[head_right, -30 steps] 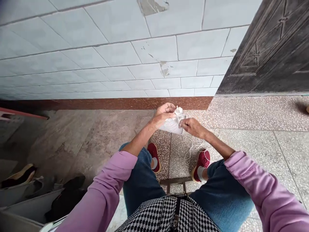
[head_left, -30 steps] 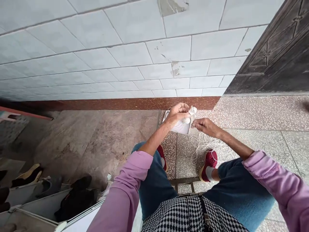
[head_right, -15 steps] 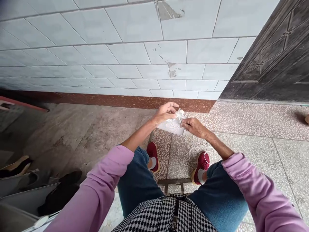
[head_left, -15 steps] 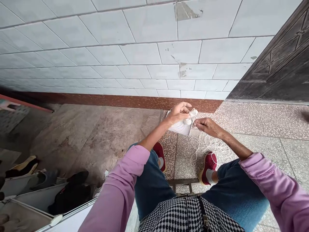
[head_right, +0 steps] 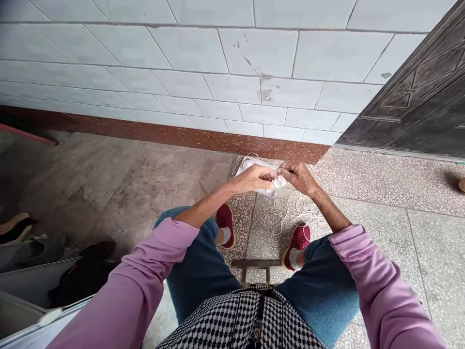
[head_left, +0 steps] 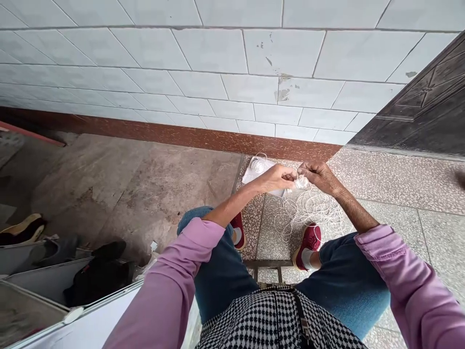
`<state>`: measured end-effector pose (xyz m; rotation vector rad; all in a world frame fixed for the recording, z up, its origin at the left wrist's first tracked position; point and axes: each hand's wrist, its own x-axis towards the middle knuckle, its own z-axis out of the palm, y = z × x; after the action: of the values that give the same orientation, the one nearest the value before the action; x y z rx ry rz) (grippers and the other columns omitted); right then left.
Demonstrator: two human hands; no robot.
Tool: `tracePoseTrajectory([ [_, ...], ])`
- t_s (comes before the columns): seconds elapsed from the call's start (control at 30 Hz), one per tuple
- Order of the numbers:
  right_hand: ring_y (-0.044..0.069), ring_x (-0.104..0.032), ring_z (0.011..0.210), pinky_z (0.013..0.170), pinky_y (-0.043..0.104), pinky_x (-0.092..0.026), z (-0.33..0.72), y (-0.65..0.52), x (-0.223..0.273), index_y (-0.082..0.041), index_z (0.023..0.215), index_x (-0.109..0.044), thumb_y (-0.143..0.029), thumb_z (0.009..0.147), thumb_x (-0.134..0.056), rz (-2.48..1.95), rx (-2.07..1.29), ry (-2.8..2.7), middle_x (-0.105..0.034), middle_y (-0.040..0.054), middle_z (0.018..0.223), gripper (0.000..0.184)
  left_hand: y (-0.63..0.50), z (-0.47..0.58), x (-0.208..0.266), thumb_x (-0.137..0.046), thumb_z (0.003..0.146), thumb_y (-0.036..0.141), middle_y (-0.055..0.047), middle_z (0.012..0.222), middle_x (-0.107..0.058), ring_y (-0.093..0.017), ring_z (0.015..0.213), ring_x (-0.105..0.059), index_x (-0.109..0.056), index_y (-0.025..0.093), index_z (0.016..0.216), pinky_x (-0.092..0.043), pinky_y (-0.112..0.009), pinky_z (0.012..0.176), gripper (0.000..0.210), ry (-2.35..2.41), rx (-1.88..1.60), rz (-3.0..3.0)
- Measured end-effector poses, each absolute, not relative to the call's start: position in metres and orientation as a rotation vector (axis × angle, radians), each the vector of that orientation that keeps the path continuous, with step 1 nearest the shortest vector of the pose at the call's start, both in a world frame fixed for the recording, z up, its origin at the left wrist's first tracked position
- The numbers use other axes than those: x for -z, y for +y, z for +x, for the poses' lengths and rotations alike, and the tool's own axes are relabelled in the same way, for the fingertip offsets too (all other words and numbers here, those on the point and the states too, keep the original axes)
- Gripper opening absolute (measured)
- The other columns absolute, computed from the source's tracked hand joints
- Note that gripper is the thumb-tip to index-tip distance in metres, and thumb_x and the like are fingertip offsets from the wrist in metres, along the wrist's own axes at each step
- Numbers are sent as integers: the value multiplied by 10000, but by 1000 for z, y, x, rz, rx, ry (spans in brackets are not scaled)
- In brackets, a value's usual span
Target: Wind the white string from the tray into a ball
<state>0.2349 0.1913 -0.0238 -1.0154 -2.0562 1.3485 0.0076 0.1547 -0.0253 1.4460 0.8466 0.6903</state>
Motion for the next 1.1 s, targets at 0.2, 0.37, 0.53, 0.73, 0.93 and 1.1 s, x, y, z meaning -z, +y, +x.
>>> tracePoseTrajectory([
  [0.2,112,-417,539,539,276,-336,224,176,23,-194,860,-681,-763,1025,-582,-923,-1525,-2041,-527,-32,631,600,167,-7,23,-778,758,219,-13,785,-690,-116,681,-577,-695,153,921,-458,-275,679,194,1050,-964,1249],
  [0.37,129,-488,600,585,290,-373,220,169,4,-198,825,-679,-658,1043,-626,-845,-1483,-2144,-572,-10,669,512,158,-2,32,-688,665,-7,5,741,-631,-145,718,-537,-661,187,755,-433,-296,711,216,1397,-940,1689],
  [0.53,122,-392,589,579,306,-309,229,189,4,-213,693,-578,-696,1019,-639,-975,-1186,-2070,-463,-28,609,586,153,2,25,-719,706,91,2,779,-678,-144,731,-592,-712,182,820,-474,-304,733,145,1003,-754,1599],
  [0.73,125,-438,552,565,288,-349,219,175,19,-199,815,-662,-721,1039,-557,-929,-1429,-2138,-513,-30,617,578,167,-5,18,-797,741,316,-10,799,-687,-120,689,-593,-655,174,904,-474,-278,666,259,983,-1046,1183],
  [0.93,134,-450,618,631,306,-363,218,166,4,-202,798,-655,-545,1082,-575,-879,-1291,-2200,-538,-15,668,452,161,-3,25,-674,673,44,37,696,-577,-113,653,-496,-644,183,784,-387,-277,635,181,1266,-946,1578],
  [1.1,138,-430,625,627,320,-339,227,183,9,-195,785,-670,-669,1015,-662,-987,-1190,-2150,-517,-14,659,527,153,2,21,-672,669,12,39,676,-558,-117,654,-483,-633,180,722,-359,-288,643,180,1104,-756,1637],
])
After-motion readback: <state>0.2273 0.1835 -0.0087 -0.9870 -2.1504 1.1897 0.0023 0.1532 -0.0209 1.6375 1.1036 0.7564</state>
